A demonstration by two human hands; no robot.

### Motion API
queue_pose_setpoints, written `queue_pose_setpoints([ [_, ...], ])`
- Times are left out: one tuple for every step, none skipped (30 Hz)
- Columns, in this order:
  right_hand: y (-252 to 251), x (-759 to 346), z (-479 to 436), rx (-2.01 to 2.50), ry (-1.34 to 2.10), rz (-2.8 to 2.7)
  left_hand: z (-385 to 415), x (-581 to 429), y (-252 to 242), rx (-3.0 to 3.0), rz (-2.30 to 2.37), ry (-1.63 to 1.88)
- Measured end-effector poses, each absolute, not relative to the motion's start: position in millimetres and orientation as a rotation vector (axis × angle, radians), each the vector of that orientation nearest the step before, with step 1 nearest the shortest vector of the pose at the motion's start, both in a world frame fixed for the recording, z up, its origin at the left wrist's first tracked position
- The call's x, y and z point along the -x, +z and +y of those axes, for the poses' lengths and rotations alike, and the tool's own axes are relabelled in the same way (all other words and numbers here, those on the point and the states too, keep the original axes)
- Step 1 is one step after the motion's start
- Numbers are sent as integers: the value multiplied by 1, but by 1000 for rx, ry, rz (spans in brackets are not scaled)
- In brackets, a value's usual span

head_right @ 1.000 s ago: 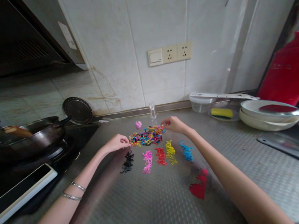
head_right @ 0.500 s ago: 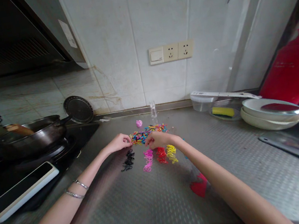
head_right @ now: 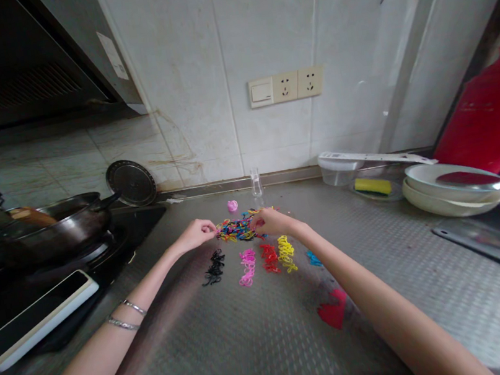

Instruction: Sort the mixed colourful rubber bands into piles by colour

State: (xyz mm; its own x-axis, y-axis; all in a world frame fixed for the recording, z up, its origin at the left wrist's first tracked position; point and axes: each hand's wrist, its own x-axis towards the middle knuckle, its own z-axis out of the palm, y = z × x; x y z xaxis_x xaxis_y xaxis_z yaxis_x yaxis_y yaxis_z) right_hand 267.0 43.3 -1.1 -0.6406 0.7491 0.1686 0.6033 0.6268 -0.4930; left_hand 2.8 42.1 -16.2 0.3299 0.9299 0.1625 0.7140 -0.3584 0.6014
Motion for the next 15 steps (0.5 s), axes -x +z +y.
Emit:
queue_pose_setpoints([
  [-2,-268,44,1094,538,-2481,42,-4,-15,-2161,1447,701],
  [-2,-269,46,1110,514,-2473,41,-5,-14,-2147,1441,712],
  [-3,-271,47,1134,490,-2470,40,-7,-14,-2139,1428,720],
  [-4,-272,48,1166,469,-2472,38,-11,-13,-2137,1406,721],
  [-5,-274,50,1201,450,-2477,36,-15,-12,-2142,1373,711],
  [-5,-275,51,1232,434,-2484,33,-20,-11,-2154,1332,693],
  [-6,-277,51,1255,422,-2494,29,-26,-10,-2171,1286,667],
  [-6,-277,52,1264,413,-2508,25,-31,-9,-2192,1239,633],
  [-6,-278,51,1252,409,-2531,20,-38,-7,-2213,1199,596],
  [-5,-278,51,1224,409,-2561,15,-43,-7,-2232,1165,555],
  [-6,-277,50,1187,412,-2594,10,-49,-6,-2248,1142,513],
  [-6,-277,50,1148,414,-2623,6,-53,-6,-2259,1128,476],
  [-7,-276,50,1114,418,-2646,3,-57,-6,-2266,1120,443],
  [-9,-275,50,1087,422,-2661,0,-60,-7,-2269,1116,417],
  [-11,-274,50,1071,429,-2672,-2,-62,-7,-2269,1112,398],
])
